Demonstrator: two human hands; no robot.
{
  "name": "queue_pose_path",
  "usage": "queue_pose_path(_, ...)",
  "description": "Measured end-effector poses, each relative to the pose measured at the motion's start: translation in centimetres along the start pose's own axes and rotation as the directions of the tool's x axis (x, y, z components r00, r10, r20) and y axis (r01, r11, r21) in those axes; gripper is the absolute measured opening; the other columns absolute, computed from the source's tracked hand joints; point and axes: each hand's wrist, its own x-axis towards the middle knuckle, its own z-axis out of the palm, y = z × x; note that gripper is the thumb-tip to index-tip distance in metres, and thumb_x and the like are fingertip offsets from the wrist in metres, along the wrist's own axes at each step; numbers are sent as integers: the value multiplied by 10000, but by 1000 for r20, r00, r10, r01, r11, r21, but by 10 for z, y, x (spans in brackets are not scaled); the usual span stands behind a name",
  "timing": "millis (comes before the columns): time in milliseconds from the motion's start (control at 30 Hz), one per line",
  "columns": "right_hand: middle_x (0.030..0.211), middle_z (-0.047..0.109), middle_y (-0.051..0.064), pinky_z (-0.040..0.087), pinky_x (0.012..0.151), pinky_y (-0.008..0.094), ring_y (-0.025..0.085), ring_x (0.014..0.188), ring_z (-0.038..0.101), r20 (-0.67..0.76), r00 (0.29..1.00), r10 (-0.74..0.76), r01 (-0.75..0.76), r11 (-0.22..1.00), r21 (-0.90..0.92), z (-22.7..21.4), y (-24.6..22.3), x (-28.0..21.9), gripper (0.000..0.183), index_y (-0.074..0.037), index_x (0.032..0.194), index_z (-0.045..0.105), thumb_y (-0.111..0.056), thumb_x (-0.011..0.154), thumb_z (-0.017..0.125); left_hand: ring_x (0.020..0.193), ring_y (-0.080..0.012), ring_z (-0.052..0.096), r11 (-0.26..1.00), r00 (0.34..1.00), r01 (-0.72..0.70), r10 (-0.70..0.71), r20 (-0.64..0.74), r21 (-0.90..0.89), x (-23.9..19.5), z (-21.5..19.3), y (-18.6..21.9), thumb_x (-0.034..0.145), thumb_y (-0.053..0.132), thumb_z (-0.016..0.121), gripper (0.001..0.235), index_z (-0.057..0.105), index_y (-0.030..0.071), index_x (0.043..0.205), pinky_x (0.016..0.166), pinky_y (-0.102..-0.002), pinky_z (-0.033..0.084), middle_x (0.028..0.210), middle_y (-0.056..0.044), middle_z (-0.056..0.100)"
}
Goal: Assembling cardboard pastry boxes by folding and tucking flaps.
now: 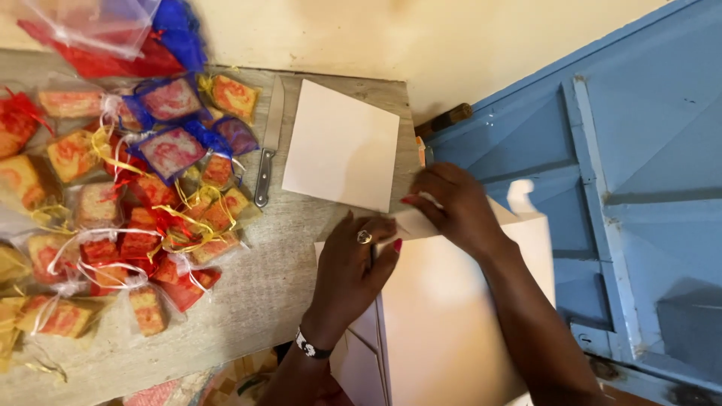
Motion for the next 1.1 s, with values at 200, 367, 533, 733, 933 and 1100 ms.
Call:
queue_pose_path(200,930,657,114,487,710,422,322,837,618,25,994,-103,104,994,-31,-19,-27,-27,309,-114,1012,644,-352,832,565,941,-324,606,974,976,215,-212,53,-64,-8,4,-5,855,256,537,191,616,127,972,944,-428,386,907,-110,642)
queue_pose_path(367,857,676,106,495,678,418,307,774,645,-84,995,-60,63,997,35,4,-7,-23,333,-135,1008,650,-407,874,511,973,-349,581,916,930,368,-363,60,-158,10,1,2,858,245,492,227,620,122,999,888,-436,418,960,-147,627)
queue_pose_path(533,892,672,145,487,727,448,346,832,639,-111,993,30,-23,998,66,3,2,-8,386,-97,1025,642,-409,914,443,907,-275,552,878,882,468,-457,113,-103,42,4,-14,892,358,457,299,601,151,1053,837,-423,407,972,-108,592)
queue_pose_path(733,1022,643,118,442,860,446,306,994,597,-133,975,180,-173,983,61,15,10,-10,442,-175,1157,571,-486,935,350,1155,-463,433,916,930,292,-339,141,274,67,-1,-12,925,358,450,485,410,7,1257,987,-525,328,1204,-285,476)
queue_pose_path(933,1046,629,77,433,881,436,269,1016,585,34,973,226,-228,970,81,13,6,-12,521,-208,1167,533,-548,941,210,1168,-509,387,699,757,469,-633,161,540,-4,-7,58,875,511,390,816,93,-39,1399,971,-571,336,1371,-316,271)
queue_pose_path(1100,993,625,160,422,867,514,353,987,584,119,985,125,-137,986,97,18,16,-3,639,-135,1105,540,-539,937,75,1212,-446,378,640,740,562,-672,28,524,-16,4,47,873,442,467,714,212,32,1399,1014,-537,318,1373,-241,342)
